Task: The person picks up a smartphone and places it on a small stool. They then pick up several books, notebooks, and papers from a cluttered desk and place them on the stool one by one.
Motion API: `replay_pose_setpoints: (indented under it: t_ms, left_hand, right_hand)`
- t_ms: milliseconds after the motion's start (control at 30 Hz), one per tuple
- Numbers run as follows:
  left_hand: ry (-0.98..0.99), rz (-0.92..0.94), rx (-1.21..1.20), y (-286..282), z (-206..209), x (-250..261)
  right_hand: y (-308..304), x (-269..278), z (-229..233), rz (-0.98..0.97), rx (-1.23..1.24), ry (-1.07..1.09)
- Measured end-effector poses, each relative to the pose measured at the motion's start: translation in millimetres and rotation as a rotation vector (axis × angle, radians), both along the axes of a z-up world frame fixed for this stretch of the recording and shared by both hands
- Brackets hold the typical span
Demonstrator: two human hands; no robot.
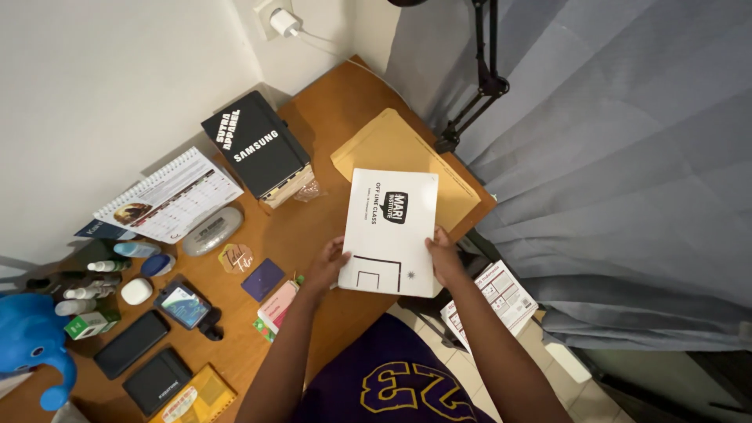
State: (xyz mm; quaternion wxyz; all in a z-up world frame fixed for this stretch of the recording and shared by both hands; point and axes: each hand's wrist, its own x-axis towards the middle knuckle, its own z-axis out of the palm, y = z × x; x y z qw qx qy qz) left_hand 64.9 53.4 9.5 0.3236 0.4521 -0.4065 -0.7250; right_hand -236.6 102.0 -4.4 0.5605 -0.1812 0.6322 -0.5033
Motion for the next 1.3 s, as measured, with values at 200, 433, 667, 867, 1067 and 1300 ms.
replay_pose_setpoints:
  t_ms: [200,433,667,867,1067,1300]
  left_hand:
    - [-0.389,-0.057,0.177,-15,45,-19]
    - [0.060,0.104,0.273,-15,-15,-61]
    - [0.061,0.015,0.171,14,-19,-121]
    - [0.073,-0.181,0.135,44,41,-172]
    - [-0.175,-0.552,-0.167,67,51,-206]
    - [-0.261,-0.751,-0.123,97,2,-237]
  right_hand:
    - [14,-10,-9,-0.050,-0.021,0.070]
    - [53,-16,25,-0.179,-0.138,0.031]
    - [128,-47,34,-0.358,-0.123,0.058]
    - [194,-65,35,-0.525,-0.066,0.024]
    - [250,-82,20,-0.670,-0.012,-0.057]
    - [310,-93,-6,-0.800,0.068,-0.171]
